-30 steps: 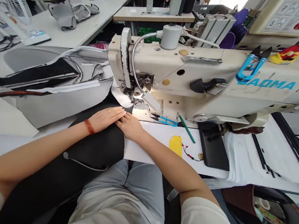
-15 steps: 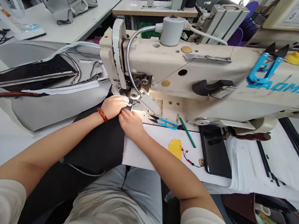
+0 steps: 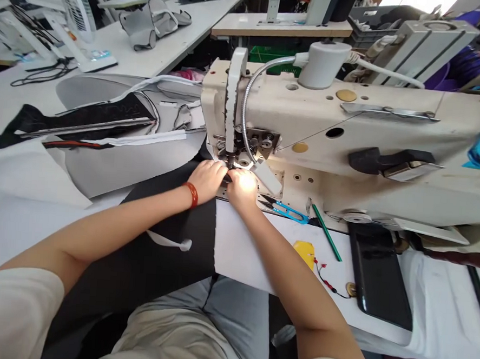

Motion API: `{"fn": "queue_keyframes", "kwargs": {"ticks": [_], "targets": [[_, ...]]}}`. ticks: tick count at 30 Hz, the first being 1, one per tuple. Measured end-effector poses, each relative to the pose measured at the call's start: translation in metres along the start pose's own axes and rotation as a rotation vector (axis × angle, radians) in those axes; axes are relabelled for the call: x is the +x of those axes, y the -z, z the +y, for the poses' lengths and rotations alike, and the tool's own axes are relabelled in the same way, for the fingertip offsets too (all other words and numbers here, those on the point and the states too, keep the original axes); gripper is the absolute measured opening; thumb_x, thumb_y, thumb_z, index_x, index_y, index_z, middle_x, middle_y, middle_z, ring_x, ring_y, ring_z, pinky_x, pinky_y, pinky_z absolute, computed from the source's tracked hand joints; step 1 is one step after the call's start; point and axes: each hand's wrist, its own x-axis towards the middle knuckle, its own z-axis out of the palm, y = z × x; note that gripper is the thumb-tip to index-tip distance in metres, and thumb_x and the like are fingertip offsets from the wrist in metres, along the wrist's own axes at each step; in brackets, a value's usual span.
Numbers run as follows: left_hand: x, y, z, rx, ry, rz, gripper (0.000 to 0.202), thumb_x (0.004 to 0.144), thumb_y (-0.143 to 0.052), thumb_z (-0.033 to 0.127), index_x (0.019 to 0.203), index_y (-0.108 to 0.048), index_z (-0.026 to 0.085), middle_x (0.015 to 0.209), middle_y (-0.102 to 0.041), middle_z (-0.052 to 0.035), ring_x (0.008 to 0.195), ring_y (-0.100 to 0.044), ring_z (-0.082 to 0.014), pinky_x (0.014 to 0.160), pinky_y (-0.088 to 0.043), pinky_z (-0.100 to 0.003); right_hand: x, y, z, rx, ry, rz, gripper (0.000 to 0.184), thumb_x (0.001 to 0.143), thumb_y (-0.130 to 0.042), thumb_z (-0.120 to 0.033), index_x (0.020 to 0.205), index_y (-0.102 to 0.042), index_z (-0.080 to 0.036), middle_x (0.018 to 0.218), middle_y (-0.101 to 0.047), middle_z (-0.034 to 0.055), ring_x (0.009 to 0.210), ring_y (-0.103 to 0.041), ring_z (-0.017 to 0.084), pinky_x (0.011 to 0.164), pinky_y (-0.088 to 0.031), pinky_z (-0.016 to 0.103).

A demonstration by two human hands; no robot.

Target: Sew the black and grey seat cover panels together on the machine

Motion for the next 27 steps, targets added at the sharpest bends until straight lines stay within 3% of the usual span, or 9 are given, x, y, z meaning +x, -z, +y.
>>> {"fn": "queue_keyframes", "kwargs": {"ticks": [3,6,8,15,19,24,27], "targets": [[0.028,0.007,-0.023,-0.009,-0.115,-0.147,0.027,0.091,-0.053,0.025,0.111,-0.061,0.01,0.11,-0.068,-0.0154,0.108,-0.064,-0.0299,0.09,-0.05,-0.04,0.001,-0.002,0.006,0.088,0.047,-0.02,0.03,0.082,-0.047,-0.01,0.1,-0.07,-0.014,0.099,-0.072,0.0127,0.098,-0.061,0.027,0.092,-0.046,0.038],[0.04,0.011,-0.032,-0.025,-0.082,-0.211,0.034,0.081,-0.068,0.041,0.105,-0.065,0.016,0.101,-0.071,-0.0096,0.098,-0.068,-0.0275,0.079,-0.051,-0.032,0.003,-0.002,0.011,0.14,0.061,-0.037,0.027,0.083,-0.051,-0.014,0.105,-0.067,-0.014,0.105,-0.07,0.0137,0.101,-0.06,0.029,0.092,-0.047,0.041],[0.042,0.011,-0.033,-0.033,-0.056,-0.219,0.031,0.08,-0.067,0.043,0.1,-0.067,0.018,0.097,-0.072,-0.0071,0.094,-0.069,-0.0259,0.076,-0.05,-0.03,0.004,-0.001,0.012,0.143,0.056,-0.046,0.025,0.083,-0.052,-0.014,0.104,-0.066,-0.014,0.104,-0.07,0.0135,0.1,-0.061,0.029,0.091,-0.047,0.041],[0.045,0.012,-0.033,-0.024,-0.085,-0.265,0.028,0.086,-0.056,0.038,0.101,-0.068,0.017,0.099,-0.072,-0.0061,0.096,-0.068,-0.0242,0.079,-0.049,-0.029,0.009,0.011,0.015,0.178,0.033,-0.134,0.013,0.088,-0.054,-0.016,0.089,-0.067,-0.016,0.091,-0.071,0.0067,0.085,-0.062,0.021,0.077,-0.047,0.029],[0.043,0.016,-0.032,-0.046,-0.081,-0.28,0.027,0.085,-0.056,0.032,0.104,-0.068,0.016,0.101,-0.072,-0.0078,0.099,-0.068,-0.0269,0.08,-0.05,-0.031,0.01,0.015,0.013,0.047,0.067,-0.218,0.017,0.092,-0.052,-0.017,0.099,-0.066,-0.013,0.099,-0.07,0.0105,0.093,-0.063,0.023,0.082,-0.046,0.029],[0.037,0.014,-0.026,-0.033,-0.052,-0.191,0.029,0.08,-0.056,0.021,0.107,-0.066,0.016,0.103,-0.073,-0.0095,0.096,-0.069,-0.0278,0.076,-0.05,-0.033,0.006,0.009,0.005,-0.135,0.055,-0.189,0.034,0.091,-0.043,-0.011,0.123,-0.057,-0.009,0.119,-0.065,0.0171,0.109,-0.057,0.028,0.089,-0.045,0.034],[0.036,0.009,-0.021,0.013,-0.045,-0.172,0.031,0.079,-0.055,0.016,0.108,-0.065,0.014,0.101,-0.073,-0.0115,0.094,-0.069,-0.0287,0.076,-0.049,-0.036,0.006,0.006,0.001,-0.181,0.077,-0.183,0.032,0.093,-0.042,-0.014,0.121,-0.057,-0.009,0.116,-0.065,0.0175,0.107,-0.056,0.029,0.086,-0.046,0.035]]}}
